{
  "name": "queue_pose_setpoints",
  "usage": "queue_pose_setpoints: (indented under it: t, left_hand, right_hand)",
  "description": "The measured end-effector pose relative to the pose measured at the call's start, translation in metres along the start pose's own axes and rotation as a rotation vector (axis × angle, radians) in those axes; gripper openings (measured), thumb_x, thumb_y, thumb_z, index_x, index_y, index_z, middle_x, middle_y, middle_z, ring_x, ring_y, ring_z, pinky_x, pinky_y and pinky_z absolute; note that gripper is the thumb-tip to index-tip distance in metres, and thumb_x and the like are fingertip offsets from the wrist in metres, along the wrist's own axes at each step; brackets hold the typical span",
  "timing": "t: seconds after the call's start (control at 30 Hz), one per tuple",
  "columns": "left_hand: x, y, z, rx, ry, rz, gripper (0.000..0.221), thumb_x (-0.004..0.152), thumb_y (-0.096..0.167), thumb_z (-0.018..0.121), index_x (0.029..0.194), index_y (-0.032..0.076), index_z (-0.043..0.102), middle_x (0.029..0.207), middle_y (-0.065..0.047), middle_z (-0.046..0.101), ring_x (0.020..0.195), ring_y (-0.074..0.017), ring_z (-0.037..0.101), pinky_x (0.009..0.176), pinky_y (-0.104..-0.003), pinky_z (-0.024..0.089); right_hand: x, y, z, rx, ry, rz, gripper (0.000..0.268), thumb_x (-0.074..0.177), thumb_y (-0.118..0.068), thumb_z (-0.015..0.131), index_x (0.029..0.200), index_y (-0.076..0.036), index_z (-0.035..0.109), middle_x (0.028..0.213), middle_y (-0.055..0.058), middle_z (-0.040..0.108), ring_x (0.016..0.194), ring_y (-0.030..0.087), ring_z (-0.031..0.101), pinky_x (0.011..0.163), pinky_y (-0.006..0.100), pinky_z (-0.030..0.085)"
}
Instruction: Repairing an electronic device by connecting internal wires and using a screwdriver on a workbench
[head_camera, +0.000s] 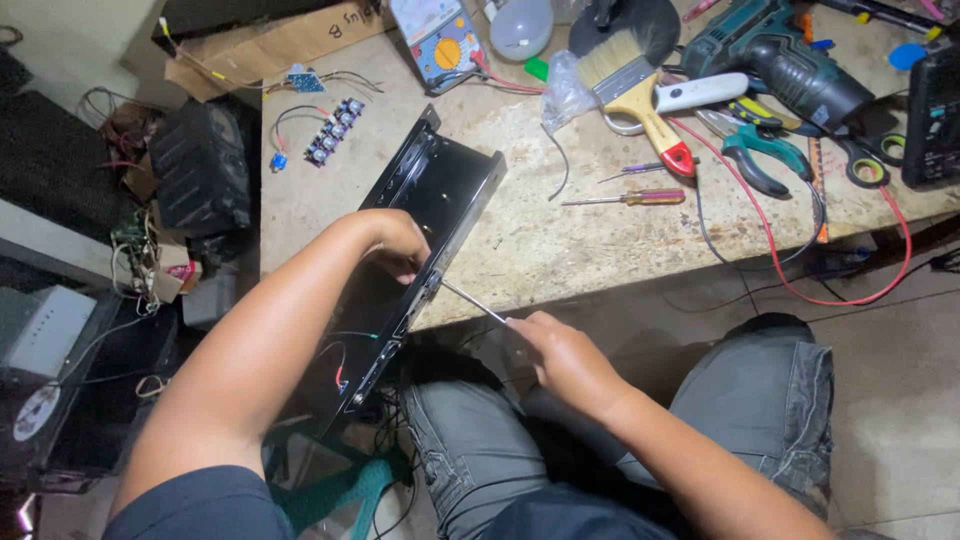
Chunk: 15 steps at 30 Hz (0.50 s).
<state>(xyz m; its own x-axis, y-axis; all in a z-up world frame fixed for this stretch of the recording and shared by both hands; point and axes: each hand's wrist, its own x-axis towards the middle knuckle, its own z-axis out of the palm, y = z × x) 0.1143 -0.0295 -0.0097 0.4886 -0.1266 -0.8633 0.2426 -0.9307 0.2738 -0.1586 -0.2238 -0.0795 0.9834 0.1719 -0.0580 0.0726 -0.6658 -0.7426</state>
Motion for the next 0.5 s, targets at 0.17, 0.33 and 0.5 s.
queue_pose_setpoints:
  t: [0.17, 0.33, 0.5]
  left_hand:
    - [-0.012, 0.011, 0.003, 0.016, 0.016, -0.035, 0.019, 0.082, -0.006, 0.076, 0.101, -0.011, 0.076, 0.094, -0.031, 0.072, 0.084, -0.0365, 0.076, 0.080, -0.045, 0.064]
    - [-0.015, 0.012, 0.004, -0.014, -0.015, -0.059, 0.026, 0.082, -0.004, 0.078, 0.106, -0.012, 0.074, 0.101, -0.032, 0.072, 0.090, -0.0377, 0.075, 0.087, -0.046, 0.062]
    - [-0.046, 0.027, 0.007, -0.045, -0.015, -0.051, 0.025, 0.081, -0.004, 0.077, 0.105, -0.011, 0.075, 0.096, -0.026, 0.072, 0.086, -0.0325, 0.074, 0.086, -0.043, 0.063]
  right_hand:
    - [-0.001, 0.007, -0.006, -0.010, 0.034, -0.041, 0.039, 0.096, -0.015, 0.058, 0.135, -0.017, 0.062, 0.116, 0.006, 0.069, 0.100, 0.036, 0.071, 0.081, 0.049, 0.062]
    - [0.005, 0.009, -0.013, 0.015, 0.037, -0.077, 0.045, 0.094, -0.010, 0.059, 0.139, -0.017, 0.057, 0.118, 0.007, 0.069, 0.106, 0.035, 0.070, 0.084, 0.048, 0.062]
    - [0.010, 0.017, -0.003, 0.039, 0.082, 0.006, 0.036, 0.089, -0.020, 0.072, 0.124, -0.015, 0.062, 0.106, 0.007, 0.067, 0.100, 0.033, 0.072, 0.082, 0.043, 0.063]
